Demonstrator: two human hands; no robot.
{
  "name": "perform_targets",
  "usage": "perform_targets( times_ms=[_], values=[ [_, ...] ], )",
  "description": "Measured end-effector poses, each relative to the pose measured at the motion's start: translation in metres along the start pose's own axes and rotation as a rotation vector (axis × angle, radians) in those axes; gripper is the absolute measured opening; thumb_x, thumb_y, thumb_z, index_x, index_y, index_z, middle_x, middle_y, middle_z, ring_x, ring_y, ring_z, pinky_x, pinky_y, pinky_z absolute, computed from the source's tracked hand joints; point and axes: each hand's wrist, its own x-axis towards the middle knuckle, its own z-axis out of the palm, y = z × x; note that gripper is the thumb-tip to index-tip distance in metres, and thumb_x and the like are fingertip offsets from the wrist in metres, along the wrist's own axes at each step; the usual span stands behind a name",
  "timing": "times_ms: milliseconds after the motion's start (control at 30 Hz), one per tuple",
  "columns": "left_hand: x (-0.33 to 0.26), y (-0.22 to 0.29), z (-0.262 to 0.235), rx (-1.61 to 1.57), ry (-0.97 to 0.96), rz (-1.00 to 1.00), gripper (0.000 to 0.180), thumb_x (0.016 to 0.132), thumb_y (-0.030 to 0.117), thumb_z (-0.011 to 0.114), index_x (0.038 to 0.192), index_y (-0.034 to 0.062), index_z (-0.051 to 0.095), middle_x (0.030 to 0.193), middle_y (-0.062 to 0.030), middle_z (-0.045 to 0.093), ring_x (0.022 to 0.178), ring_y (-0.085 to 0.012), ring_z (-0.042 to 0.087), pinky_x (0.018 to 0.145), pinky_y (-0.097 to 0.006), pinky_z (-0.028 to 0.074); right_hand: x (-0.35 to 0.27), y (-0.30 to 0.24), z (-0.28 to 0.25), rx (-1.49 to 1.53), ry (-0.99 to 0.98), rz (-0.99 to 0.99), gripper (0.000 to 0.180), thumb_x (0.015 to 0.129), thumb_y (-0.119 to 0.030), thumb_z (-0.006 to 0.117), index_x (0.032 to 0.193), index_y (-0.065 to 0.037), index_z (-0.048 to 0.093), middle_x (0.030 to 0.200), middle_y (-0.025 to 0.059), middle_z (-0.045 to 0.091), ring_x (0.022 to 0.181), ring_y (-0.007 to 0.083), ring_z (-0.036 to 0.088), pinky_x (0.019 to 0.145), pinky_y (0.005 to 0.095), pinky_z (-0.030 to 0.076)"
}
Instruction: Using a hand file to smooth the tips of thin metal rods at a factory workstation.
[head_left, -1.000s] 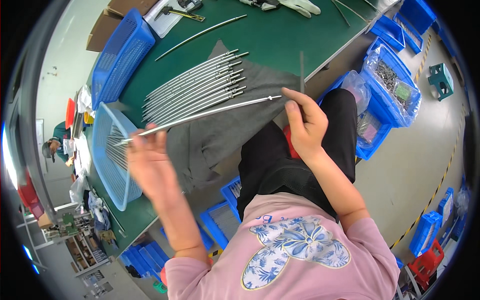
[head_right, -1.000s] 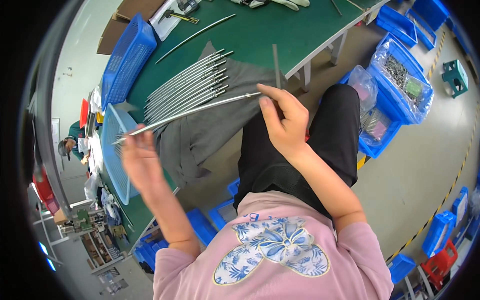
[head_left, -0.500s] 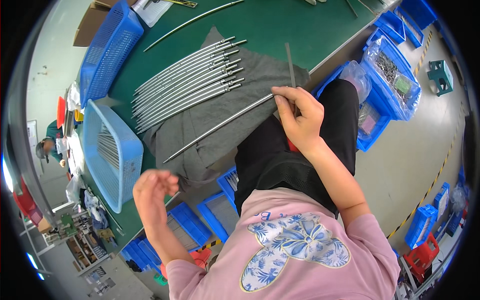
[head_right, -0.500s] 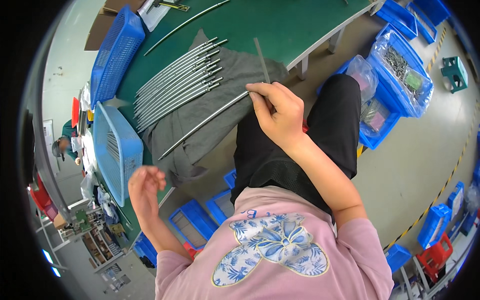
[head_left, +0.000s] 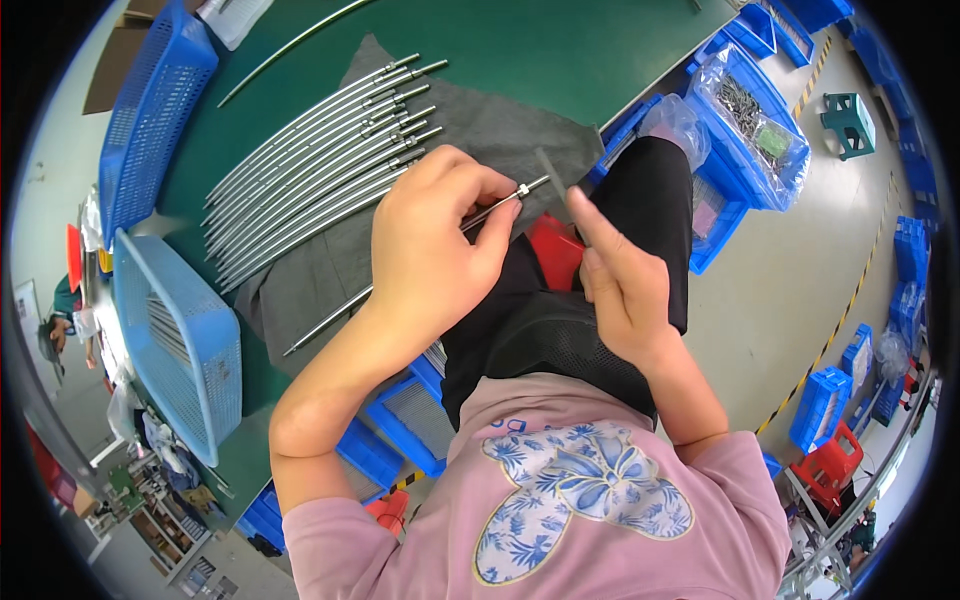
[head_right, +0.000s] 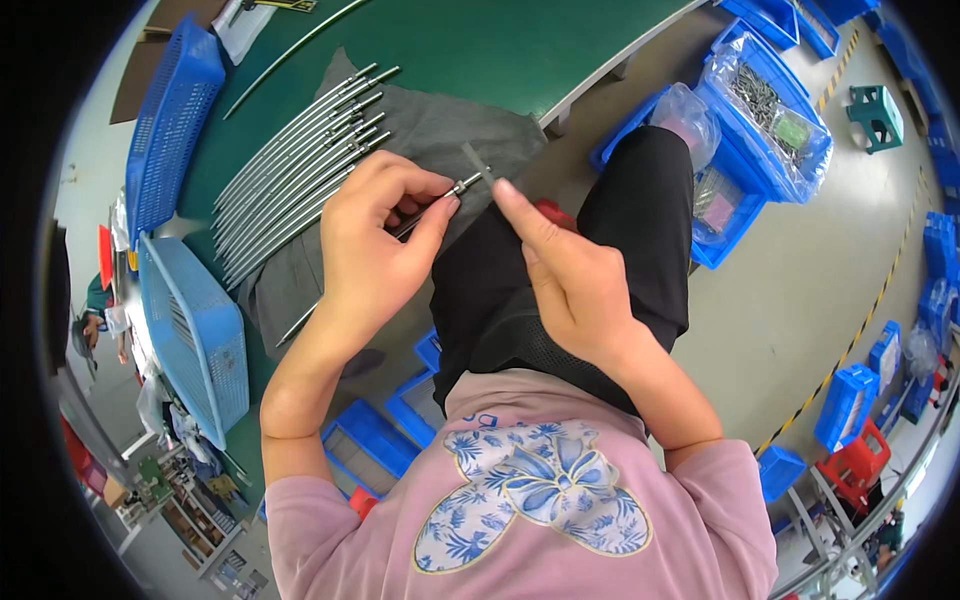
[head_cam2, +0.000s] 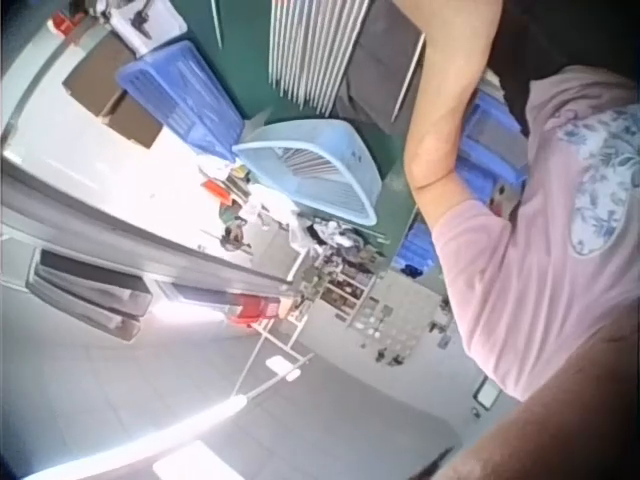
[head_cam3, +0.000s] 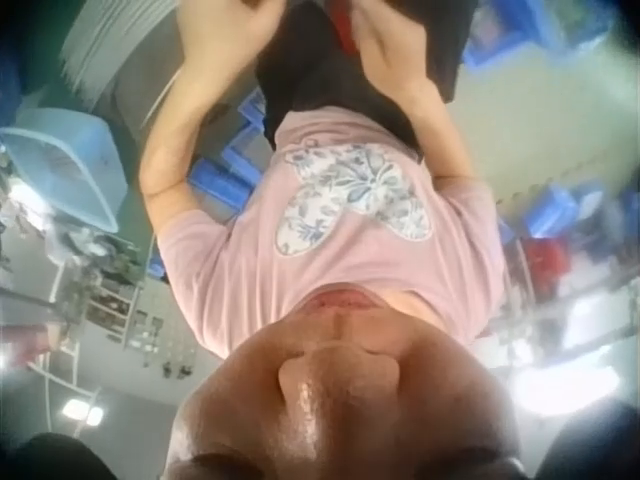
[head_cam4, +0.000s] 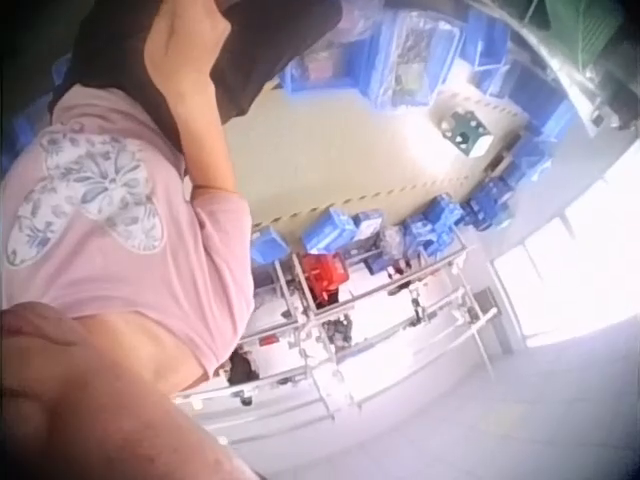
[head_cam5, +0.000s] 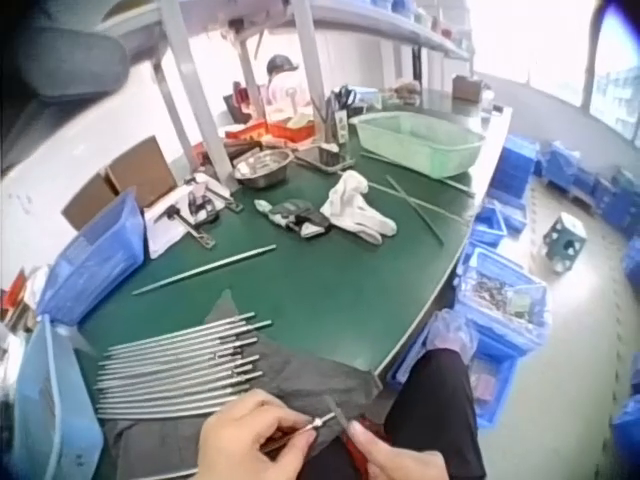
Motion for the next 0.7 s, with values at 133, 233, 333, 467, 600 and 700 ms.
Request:
perform_targets(
  times_ms=[133,233,333,467,600,700],
  values=[
    [-0.002,-0.001,0.002,0.021,0.048,0.020,0.010,0.070,0.001,0.072,0.077,0.0031,0.065,0.073,-0.0052,0.058,0.063,-0.0197,0.059,0.057,-0.030,0.047,-0.003,-0.004,0.002,-0.001,-0.007,-0.020,0.054,0.080,0.013,0.049,0.131,-0.002,0.054,0.071,0.0152,0.058,0.053,0.0203,0.053,0.056,0.0228,0.044],
    [-0.005,-0.001,0.004,-0.014,0.106,0.047,0.010,0.070,0.001,0.072,0.077,0.0033,0.065,0.073,-0.0050,0.057,0.063,-0.0201,0.058,0.056,-0.030,0.046,-0.004,-0.005,0.004,-0.004,-0.013,-0.005,0.056,0.077,0.014,0.048,0.131,-0.002,0.054,0.068,0.0142,0.056,0.051,0.0197,0.051,0.056,0.0225,0.044],
    [-0.006,-0.005,0.007,-0.008,0.126,0.071,0.010,0.069,0.000,0.072,0.076,0.0036,0.066,0.072,-0.0048,0.056,0.063,-0.0206,0.058,0.056,-0.031,0.045,-0.006,-0.007,0.002,-0.008,-0.038,-0.017,0.047,0.087,0.010,0.040,0.132,0.004,0.052,0.071,0.0055,0.061,0.050,0.0049,0.043,0.051,0.0194,0.037],
    [-0.006,-0.006,0.007,0.008,0.139,0.115,0.010,0.068,0.000,0.073,0.075,0.0034,0.066,0.071,-0.0049,0.055,0.062,-0.0211,0.057,0.055,-0.032,0.044,-0.009,-0.006,0.006,-0.022,0.001,-0.053,0.048,0.086,0.011,0.040,0.132,0.004,0.052,0.067,0.0041,0.058,0.051,0.0042,0.042,0.050,0.0190,0.035],
    [-0.005,-0.008,0.008,-0.015,0.146,0.123,0.011,0.068,-0.001,0.072,0.075,0.0033,0.066,0.071,-0.0050,0.055,0.062,-0.0214,0.056,0.054,-0.032,0.044,-0.009,-0.002,0.009,-0.038,-0.021,-0.030,0.054,0.080,0.013,0.046,0.131,0.000,0.054,0.064,0.0067,0.054,0.049,0.0117,0.045,0.050,0.0216,0.039],
    [-0.005,-0.009,0.010,-0.046,0.133,0.138,0.012,0.067,-0.002,0.072,0.074,0.0028,0.065,0.071,-0.0060,0.055,0.062,-0.0226,0.055,0.054,-0.032,0.043,-0.013,0.004,0.012,-0.179,0.017,-0.105,0.063,0.072,0.014,0.052,0.131,-0.006,0.057,0.060,0.0087,0.047,0.047,0.0197,0.048,0.049,0.0256,0.043]
  ],
)
